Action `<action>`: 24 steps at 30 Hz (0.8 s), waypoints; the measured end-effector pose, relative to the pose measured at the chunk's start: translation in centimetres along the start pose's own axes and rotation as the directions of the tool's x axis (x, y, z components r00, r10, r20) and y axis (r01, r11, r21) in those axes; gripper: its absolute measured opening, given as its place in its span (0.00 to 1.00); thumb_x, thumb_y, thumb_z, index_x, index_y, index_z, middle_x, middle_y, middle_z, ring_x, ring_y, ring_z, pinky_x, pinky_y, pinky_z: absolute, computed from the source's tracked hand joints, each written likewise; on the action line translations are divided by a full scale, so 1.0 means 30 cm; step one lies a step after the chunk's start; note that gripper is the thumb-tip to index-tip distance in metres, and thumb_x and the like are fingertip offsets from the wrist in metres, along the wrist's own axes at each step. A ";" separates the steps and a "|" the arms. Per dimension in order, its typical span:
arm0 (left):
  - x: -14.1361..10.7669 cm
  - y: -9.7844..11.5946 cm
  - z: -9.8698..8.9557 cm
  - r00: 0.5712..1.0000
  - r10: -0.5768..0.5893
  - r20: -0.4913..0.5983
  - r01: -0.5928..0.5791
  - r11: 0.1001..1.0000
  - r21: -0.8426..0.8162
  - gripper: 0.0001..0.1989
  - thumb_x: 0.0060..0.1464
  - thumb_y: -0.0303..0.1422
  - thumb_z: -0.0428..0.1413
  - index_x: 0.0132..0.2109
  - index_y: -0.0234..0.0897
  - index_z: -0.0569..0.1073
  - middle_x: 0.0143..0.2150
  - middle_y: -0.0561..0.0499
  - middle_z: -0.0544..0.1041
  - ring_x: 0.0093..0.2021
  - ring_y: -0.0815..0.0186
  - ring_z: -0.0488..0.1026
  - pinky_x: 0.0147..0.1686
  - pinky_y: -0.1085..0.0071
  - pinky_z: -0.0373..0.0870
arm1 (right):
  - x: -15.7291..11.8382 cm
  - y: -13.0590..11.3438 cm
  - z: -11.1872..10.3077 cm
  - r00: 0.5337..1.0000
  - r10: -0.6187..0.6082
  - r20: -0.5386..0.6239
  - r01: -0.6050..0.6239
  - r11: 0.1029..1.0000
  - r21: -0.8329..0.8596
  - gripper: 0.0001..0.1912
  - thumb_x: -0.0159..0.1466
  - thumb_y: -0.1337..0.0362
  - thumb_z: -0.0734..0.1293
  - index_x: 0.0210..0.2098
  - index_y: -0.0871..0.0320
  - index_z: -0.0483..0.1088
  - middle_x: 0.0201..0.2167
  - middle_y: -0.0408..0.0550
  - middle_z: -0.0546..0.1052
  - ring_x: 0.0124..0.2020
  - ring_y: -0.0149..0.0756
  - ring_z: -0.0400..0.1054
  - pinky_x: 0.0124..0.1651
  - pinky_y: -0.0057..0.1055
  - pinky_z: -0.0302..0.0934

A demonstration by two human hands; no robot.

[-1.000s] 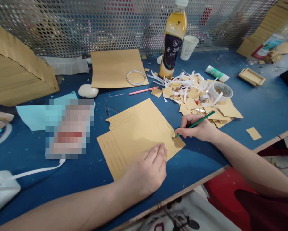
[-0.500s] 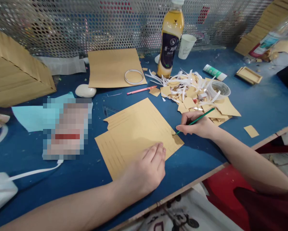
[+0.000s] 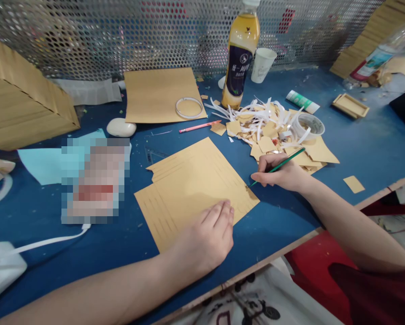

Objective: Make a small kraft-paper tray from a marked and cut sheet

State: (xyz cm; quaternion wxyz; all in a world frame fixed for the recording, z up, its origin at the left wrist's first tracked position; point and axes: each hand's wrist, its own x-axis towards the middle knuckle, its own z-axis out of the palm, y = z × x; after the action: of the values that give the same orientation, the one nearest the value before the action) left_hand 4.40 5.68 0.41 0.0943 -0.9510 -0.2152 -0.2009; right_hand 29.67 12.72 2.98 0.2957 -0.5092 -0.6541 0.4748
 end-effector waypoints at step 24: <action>-0.010 0.001 0.019 0.999 0.019 -0.028 -0.019 1.000 0.021 0.17 0.57 0.26 0.50 0.49 0.18 0.74 0.48 0.33 0.77 0.49 0.52 0.75 0.48 0.63 0.70 | -0.120 -0.049 0.106 0.961 0.218 -0.171 -0.147 0.925 0.351 0.15 0.60 0.51 0.69 0.34 0.57 0.71 0.21 0.44 0.74 0.19 0.29 0.65 0.20 0.24 0.59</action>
State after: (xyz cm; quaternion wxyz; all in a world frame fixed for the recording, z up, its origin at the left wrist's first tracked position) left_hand 4.36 5.69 -0.23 0.1089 -0.9490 -0.2069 -0.2113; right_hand 27.44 8.25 3.51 0.3986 -0.5569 -0.4788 0.5492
